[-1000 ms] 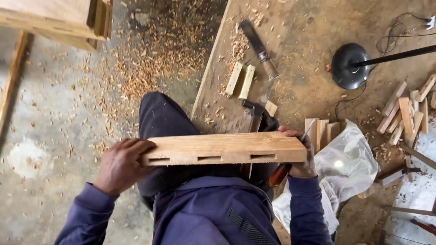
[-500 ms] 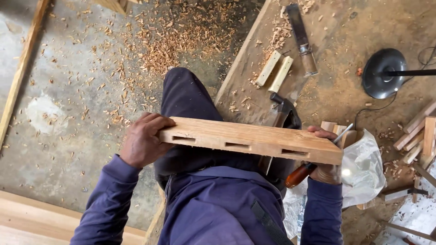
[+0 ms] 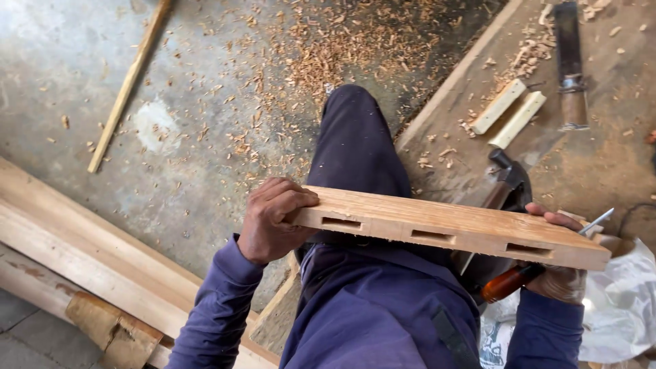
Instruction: Creating a mortise in a wood plank using a chisel and hammer.
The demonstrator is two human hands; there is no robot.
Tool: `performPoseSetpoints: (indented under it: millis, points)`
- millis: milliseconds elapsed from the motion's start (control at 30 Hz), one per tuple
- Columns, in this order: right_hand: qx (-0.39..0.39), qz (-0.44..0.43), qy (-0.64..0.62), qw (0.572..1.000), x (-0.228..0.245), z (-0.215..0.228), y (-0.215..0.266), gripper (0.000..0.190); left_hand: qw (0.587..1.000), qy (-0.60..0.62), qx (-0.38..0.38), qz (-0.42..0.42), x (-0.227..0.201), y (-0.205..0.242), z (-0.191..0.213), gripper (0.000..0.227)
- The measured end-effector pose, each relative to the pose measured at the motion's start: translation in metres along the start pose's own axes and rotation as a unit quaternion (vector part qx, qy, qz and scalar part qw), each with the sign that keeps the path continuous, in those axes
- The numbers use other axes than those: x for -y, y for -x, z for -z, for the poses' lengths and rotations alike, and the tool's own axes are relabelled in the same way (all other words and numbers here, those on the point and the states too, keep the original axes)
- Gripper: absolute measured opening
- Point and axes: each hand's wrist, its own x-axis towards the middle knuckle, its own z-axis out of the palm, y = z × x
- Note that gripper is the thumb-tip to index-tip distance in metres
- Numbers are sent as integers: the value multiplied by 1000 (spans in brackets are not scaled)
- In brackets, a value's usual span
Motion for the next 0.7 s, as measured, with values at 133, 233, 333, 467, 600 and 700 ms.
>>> performPoseSetpoints:
  millis: [133,233,333,467,600,700]
  points:
    - [14,-28,-10,999,4,-49,-21,65,998,49,-38,-25,-14,3,29,40]
    - [42,-78,-86,992,15,-101,-39,71,969,178,-137,-101,-35,5,61,43]
    - [39,-94,46,994,4,-100,-46,77,978,147,-128,-77,-64,4,91,43]
    - [-56,-130,259,955,29,-110,-45,53,995,18,-66,-75,-86,-17,94,33]
    - [0,-150,274,950,45,-108,-14,27,993,-31,-8,-111,-107,-40,84,32]
    - [116,-153,321,927,51,-125,-8,24,986,-67,28,-149,-129,-69,77,31]
